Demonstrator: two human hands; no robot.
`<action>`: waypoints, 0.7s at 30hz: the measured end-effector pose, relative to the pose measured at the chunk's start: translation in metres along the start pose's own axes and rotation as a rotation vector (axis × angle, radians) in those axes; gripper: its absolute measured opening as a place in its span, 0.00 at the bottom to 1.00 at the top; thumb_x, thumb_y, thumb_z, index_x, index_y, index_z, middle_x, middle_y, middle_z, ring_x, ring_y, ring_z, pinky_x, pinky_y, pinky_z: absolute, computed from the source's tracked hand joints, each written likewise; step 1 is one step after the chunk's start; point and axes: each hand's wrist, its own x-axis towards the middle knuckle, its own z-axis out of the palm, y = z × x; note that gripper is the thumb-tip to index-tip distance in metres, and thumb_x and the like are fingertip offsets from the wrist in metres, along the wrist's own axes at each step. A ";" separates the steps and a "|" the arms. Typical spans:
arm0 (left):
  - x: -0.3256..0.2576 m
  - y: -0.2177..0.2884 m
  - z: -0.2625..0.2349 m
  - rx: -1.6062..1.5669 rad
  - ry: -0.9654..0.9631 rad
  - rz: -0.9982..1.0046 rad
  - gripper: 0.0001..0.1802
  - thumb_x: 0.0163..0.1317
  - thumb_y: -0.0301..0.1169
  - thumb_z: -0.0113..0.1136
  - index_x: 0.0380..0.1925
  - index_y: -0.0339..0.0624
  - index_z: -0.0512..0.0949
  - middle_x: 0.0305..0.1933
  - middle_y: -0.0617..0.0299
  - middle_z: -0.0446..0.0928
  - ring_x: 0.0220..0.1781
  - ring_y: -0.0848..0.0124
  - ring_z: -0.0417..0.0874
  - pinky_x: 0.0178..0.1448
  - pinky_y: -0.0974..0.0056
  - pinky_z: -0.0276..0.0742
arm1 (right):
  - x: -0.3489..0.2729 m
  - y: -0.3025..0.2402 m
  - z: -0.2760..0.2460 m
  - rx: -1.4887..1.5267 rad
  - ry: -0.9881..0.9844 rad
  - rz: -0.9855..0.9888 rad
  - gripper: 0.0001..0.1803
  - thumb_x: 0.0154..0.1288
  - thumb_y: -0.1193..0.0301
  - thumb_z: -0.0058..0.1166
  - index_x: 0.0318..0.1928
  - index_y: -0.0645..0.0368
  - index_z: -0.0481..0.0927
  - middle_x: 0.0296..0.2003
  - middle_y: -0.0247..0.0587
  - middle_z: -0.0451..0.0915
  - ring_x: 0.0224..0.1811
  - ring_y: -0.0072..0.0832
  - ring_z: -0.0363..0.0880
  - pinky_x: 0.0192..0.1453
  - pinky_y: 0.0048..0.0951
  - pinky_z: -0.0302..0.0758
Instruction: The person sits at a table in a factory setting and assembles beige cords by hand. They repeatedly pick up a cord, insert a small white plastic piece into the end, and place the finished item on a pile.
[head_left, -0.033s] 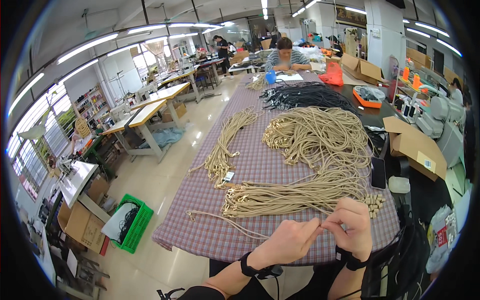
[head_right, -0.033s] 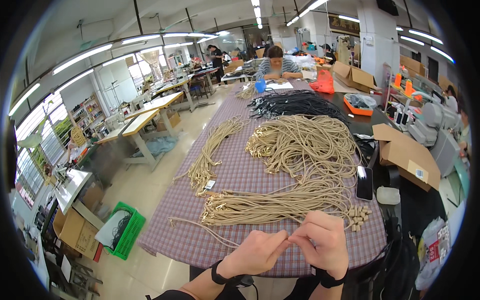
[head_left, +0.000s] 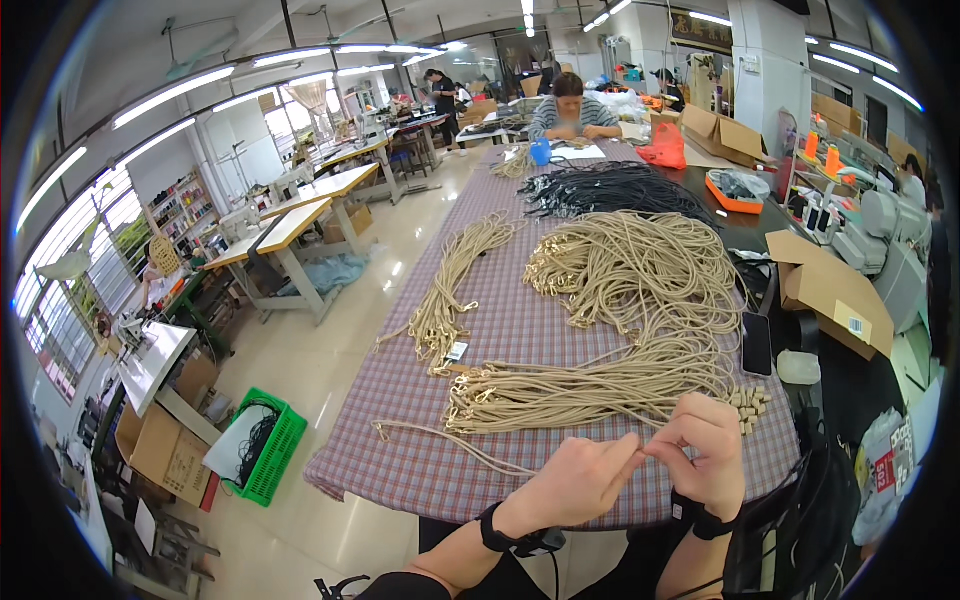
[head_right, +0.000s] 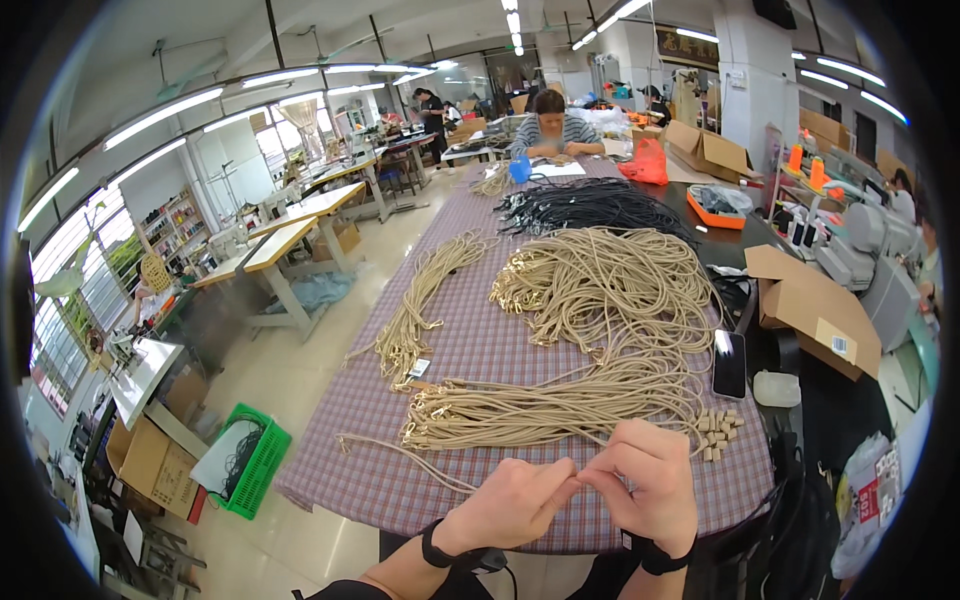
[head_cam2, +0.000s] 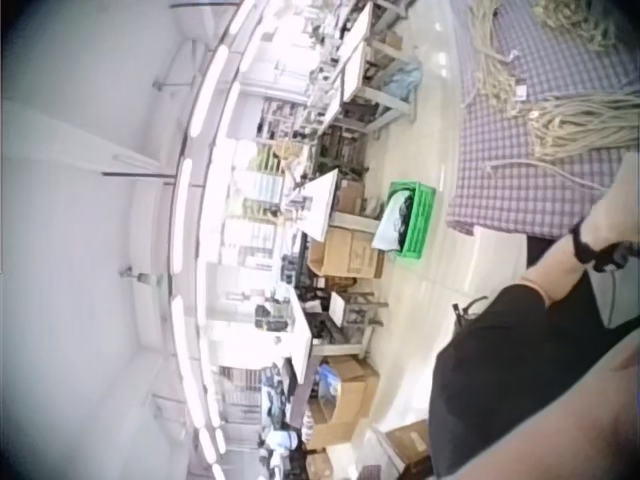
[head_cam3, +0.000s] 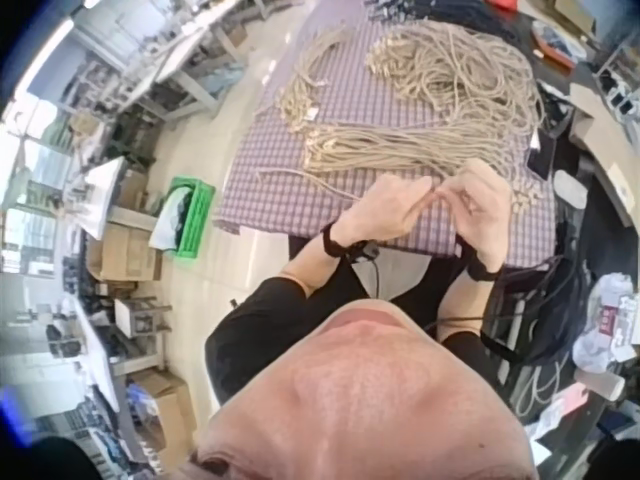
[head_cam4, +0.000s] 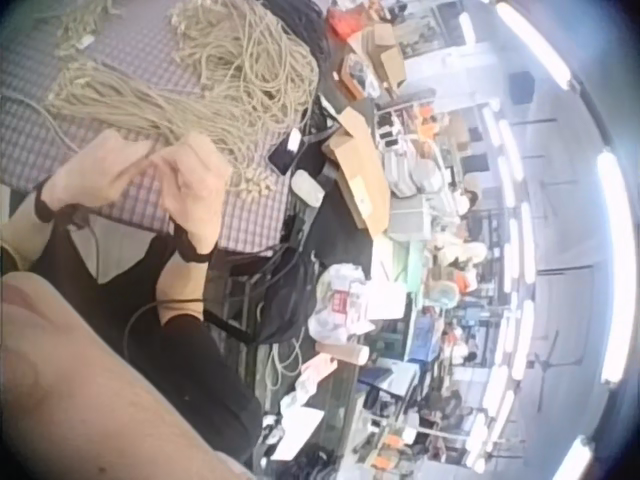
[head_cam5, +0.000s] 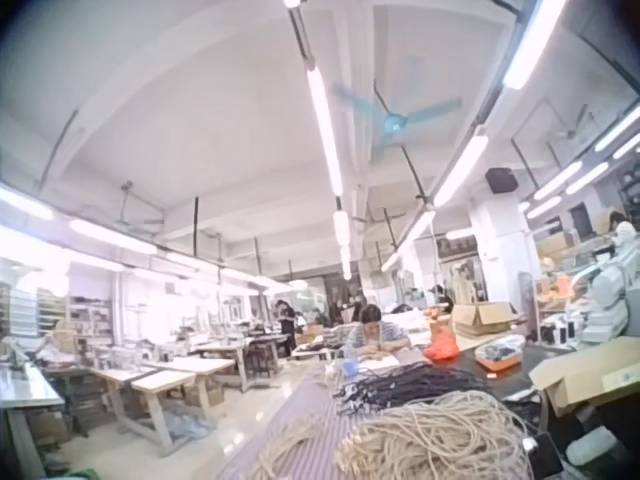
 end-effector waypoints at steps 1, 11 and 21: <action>0.001 -0.001 -0.002 -0.011 -0.014 -0.007 0.08 0.78 0.31 0.58 0.38 0.40 0.74 0.22 0.53 0.76 0.23 0.50 0.79 0.26 0.50 0.70 | -0.001 0.001 -0.001 -0.005 0.005 0.004 0.11 0.44 0.80 0.74 0.26 0.59 0.83 0.22 0.37 0.75 0.23 0.35 0.75 0.26 0.34 0.67; 0.001 -0.014 -0.023 -0.015 -0.073 -0.056 0.07 0.78 0.30 0.58 0.38 0.40 0.75 0.21 0.53 0.75 0.23 0.51 0.80 0.27 0.51 0.71 | -0.015 0.020 -0.030 -0.149 0.252 0.092 0.12 0.43 0.79 0.74 0.25 0.60 0.81 0.22 0.36 0.73 0.24 0.30 0.72 0.29 0.32 0.64; -0.002 -0.010 -0.010 0.029 0.010 0.007 0.06 0.74 0.28 0.61 0.40 0.37 0.78 0.23 0.53 0.79 0.23 0.52 0.81 0.26 0.52 0.71 | 0.000 -0.008 0.017 0.109 0.034 0.222 0.07 0.58 0.83 0.70 0.37 0.64 0.86 0.26 0.38 0.82 0.22 0.28 0.78 0.26 0.28 0.72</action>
